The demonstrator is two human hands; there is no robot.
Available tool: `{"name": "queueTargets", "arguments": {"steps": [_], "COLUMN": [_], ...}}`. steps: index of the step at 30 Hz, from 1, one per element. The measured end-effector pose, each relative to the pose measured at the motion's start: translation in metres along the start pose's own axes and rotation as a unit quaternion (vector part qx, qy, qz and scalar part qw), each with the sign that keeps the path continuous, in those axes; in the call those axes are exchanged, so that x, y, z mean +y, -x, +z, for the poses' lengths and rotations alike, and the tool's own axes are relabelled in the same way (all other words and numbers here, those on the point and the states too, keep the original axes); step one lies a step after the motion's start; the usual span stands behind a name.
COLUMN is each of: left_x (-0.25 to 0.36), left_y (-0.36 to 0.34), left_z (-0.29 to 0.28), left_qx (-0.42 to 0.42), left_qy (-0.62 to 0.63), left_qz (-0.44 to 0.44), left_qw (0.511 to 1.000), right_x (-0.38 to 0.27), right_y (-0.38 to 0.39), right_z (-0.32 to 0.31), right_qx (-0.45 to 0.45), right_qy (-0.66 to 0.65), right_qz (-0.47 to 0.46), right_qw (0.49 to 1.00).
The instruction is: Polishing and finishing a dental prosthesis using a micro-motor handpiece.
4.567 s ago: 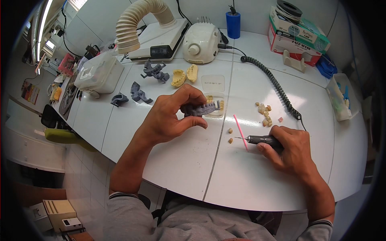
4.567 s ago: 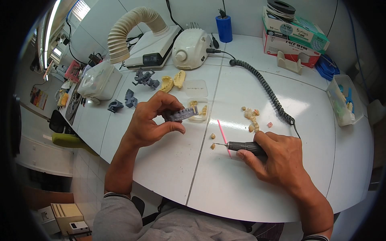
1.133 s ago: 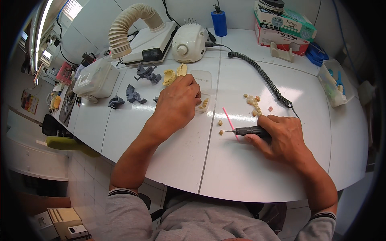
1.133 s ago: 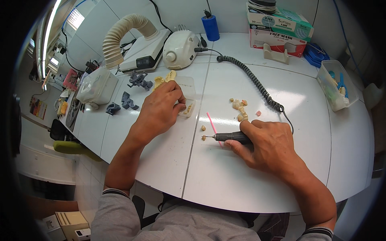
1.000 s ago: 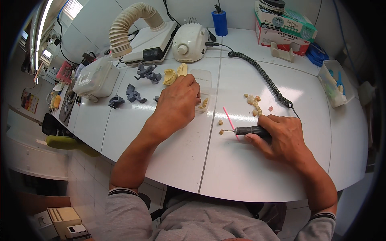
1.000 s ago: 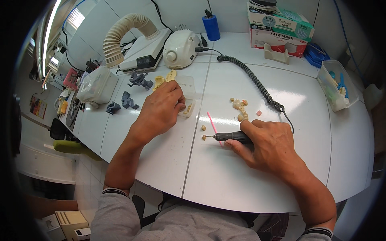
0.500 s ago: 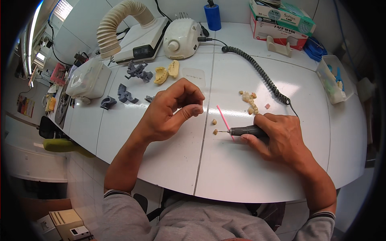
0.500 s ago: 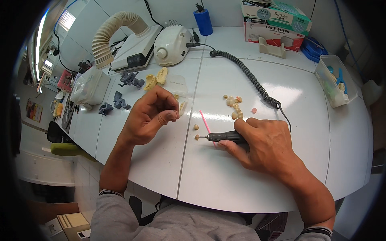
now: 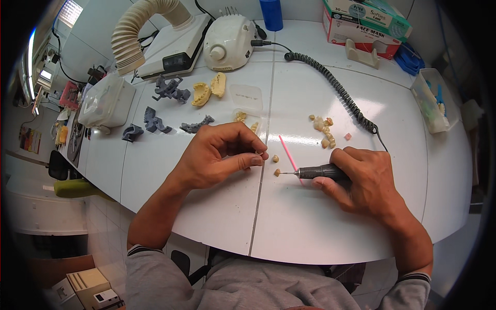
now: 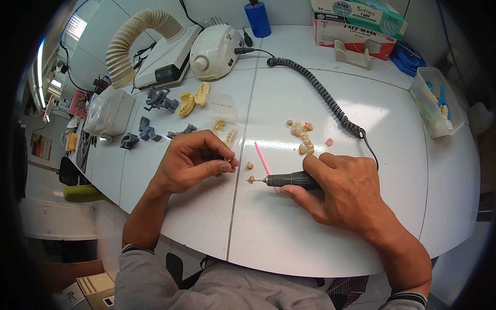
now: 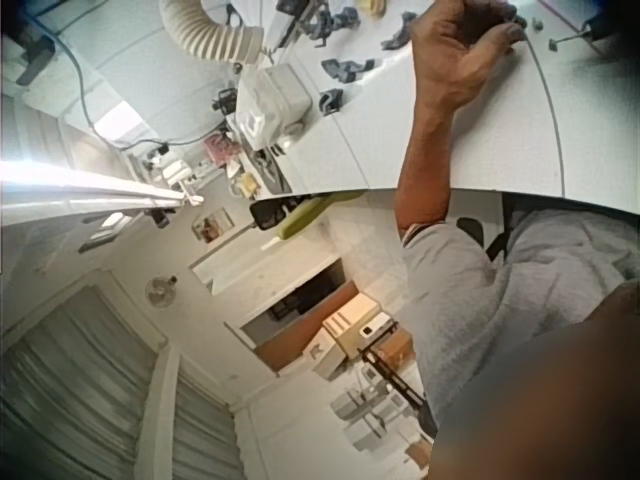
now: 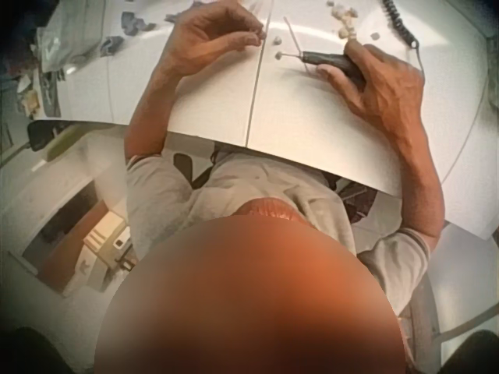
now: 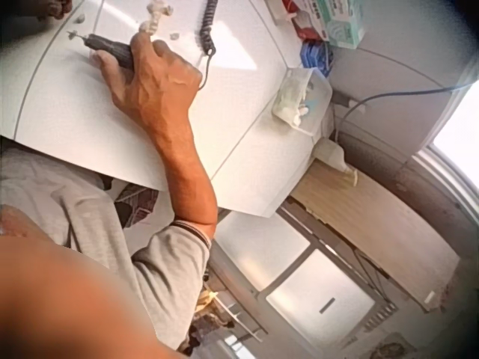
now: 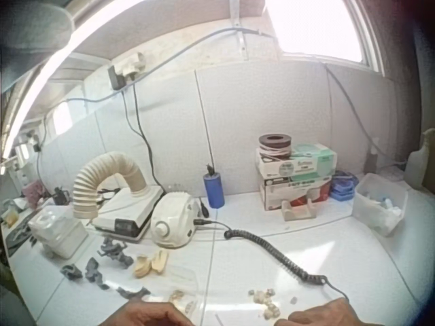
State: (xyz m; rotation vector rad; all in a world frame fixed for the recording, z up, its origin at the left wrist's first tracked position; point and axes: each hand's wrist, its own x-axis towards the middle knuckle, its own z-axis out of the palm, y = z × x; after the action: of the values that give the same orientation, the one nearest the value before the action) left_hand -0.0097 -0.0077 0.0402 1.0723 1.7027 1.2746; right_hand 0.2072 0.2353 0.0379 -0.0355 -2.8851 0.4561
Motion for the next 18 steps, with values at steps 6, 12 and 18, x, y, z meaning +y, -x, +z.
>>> {"name": "queueTargets", "arguments": {"steps": [6, 12, 18], "left_x": [-0.003, -0.001, -0.01], "left_y": [0.0, -0.001, -0.003], "left_z": [0.008, 0.013, 0.016], "left_qx": [0.018, -0.029, -0.03], "left_qy": [0.016, 0.038, 0.025], "left_qz": [0.012, -0.016, 0.015], "left_qw": [1.0, 0.999, 0.999], "right_x": [0.002, 0.001, 0.0], "right_y": [0.001, 0.002, 0.001], "right_z": [0.008, 0.009, 0.008], "right_qx": [0.047, 0.048, 0.05], "right_qy": [-0.033, -0.017, 0.0], "right_qz": [0.01, 0.01, -0.004], "right_qw": [0.998, 0.999, 0.999]}}
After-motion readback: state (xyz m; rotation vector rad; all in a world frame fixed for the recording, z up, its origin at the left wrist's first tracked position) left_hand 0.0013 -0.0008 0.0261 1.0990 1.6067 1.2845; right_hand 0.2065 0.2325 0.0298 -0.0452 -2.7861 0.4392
